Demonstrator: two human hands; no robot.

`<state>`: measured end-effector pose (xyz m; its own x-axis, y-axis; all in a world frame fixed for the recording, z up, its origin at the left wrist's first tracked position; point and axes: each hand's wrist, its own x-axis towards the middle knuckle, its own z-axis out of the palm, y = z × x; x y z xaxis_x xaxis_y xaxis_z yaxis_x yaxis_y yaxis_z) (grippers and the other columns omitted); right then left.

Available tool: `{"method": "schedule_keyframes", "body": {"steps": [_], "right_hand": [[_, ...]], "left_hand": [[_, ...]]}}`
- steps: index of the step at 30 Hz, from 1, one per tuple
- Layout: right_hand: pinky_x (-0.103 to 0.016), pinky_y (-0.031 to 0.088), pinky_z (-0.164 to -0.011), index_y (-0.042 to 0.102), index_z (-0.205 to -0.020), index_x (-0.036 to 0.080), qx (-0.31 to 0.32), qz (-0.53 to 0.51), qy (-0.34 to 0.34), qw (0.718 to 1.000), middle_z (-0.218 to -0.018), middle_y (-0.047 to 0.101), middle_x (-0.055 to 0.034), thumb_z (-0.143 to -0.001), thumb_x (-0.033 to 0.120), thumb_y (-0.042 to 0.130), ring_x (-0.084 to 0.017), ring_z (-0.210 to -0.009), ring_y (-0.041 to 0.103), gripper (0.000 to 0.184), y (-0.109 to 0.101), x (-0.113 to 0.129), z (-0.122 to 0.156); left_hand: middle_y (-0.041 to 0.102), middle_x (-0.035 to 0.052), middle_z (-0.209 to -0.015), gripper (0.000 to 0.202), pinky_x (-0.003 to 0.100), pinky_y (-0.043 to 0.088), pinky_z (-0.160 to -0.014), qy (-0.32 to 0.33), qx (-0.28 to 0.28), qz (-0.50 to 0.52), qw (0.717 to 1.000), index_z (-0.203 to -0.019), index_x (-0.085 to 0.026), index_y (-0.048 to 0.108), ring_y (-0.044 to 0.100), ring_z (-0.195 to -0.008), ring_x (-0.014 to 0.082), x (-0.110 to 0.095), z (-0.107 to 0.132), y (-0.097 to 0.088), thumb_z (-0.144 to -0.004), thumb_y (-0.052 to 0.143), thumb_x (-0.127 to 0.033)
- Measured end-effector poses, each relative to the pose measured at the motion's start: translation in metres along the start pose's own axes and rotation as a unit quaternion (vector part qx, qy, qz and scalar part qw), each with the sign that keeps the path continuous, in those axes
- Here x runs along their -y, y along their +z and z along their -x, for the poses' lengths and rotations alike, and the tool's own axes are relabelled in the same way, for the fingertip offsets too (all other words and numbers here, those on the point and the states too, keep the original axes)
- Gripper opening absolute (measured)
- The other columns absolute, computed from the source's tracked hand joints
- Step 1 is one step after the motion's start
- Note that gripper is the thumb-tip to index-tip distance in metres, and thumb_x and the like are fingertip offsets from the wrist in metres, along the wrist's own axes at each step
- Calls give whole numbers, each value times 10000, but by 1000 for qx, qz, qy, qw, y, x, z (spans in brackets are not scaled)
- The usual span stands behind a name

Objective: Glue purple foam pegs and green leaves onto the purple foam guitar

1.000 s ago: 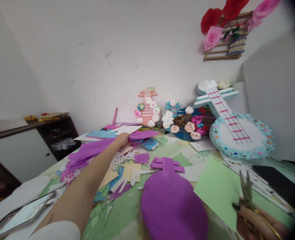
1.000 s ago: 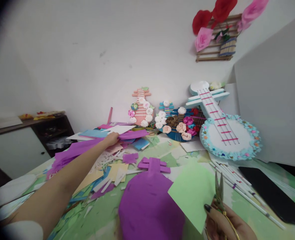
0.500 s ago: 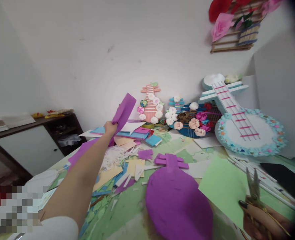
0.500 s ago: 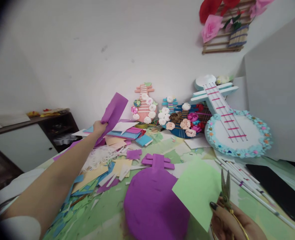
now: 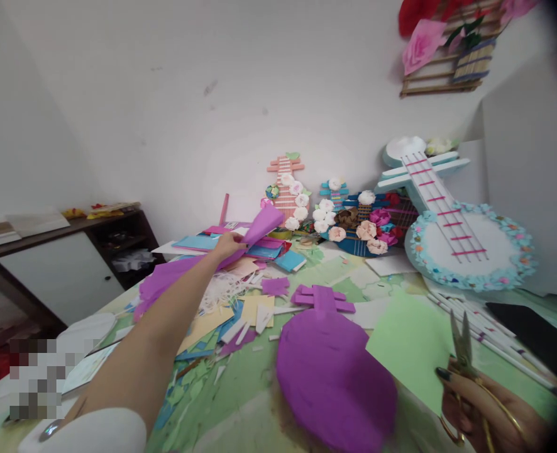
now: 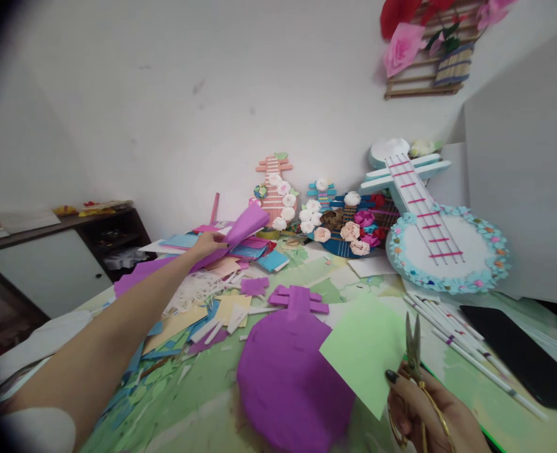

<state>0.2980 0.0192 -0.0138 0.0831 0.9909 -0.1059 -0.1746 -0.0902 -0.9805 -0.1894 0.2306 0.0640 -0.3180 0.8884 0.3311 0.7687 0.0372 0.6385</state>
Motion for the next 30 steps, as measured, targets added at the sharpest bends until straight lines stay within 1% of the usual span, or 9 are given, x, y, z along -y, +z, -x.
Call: {"method": "schedule_keyframes", "body": {"steps": [6,9,11,13,16,18,21,25,30], "right_hand": [[-244,375,-415,503,-497,185,19,-7,8,1000,-464,460,16,-634,515,718,-112,-437,426,417,15,16,11],[-239,365,-426,511,-518,186,23,-10,18,1000,-451,468,17,-594,480,743,-110,-438,421,382,27,28,20],[-231,355,-427,532,-561,182,32,-2,5,999,-444,484,16,-609,439,735,-107,-433,421,331,32,30,23],[-221,348,-429,550,-612,175,36,7,-21,999,-444,501,19,-626,392,727,-102,-431,428,280,35,27,23],[-210,349,-436,562,-680,170,36,12,-75,996,-447,518,31,-646,308,701,-92,-426,436,199,41,20,24],[-208,349,-430,571,-713,170,53,17,-97,994,-465,557,22,-652,267,672,-96,-425,460,153,46,18,27],[-213,375,-446,606,-814,169,109,7,-128,986,-491,607,16,-654,239,637,-104,-426,503,178,53,16,32],[-240,426,-485,602,-761,169,125,7,-137,983,-536,642,-3,-603,204,633,-140,-479,575,165,53,15,32],[-225,378,-457,573,-771,172,97,3,-154,983,-629,673,-7,-580,177,630,-109,-472,548,199,42,16,23]], "left_hand": [[727,76,-826,139,327,471,-803,29,-45,93,994,-727,-136,702,645,-853,224,-35,26,7,-633,687,-236],[715,56,-730,136,331,478,-757,26,-55,141,988,-599,-147,658,644,-793,224,-55,58,12,-595,722,-267],[703,52,-684,207,312,490,-707,33,-36,185,981,-545,-147,618,651,-753,214,-70,90,16,-598,729,-313],[699,69,-678,292,309,509,-652,39,9,233,972,-567,-144,618,660,-710,210,-85,128,23,-673,671,-411],[718,106,-832,381,318,541,-613,50,104,301,947,-741,-153,645,681,-707,202,-112,190,37,-770,546,-519],[712,120,-886,394,316,548,-562,48,167,336,926,-866,-175,633,689,-703,210,-130,229,47,-756,568,-548],[703,108,-898,387,292,551,-558,30,247,397,883,-934,-201,622,684,-771,224,-153,271,59,-635,752,-409],[702,70,-847,285,255,512,-438,36,258,441,859,-862,-190,653,652,-633,186,-164,295,67,-659,731,-375],[708,63,-862,388,234,529,-449,3,199,525,828,-947,-151,657,635,-618,153,-145,296,66,-640,743,-372]]}}
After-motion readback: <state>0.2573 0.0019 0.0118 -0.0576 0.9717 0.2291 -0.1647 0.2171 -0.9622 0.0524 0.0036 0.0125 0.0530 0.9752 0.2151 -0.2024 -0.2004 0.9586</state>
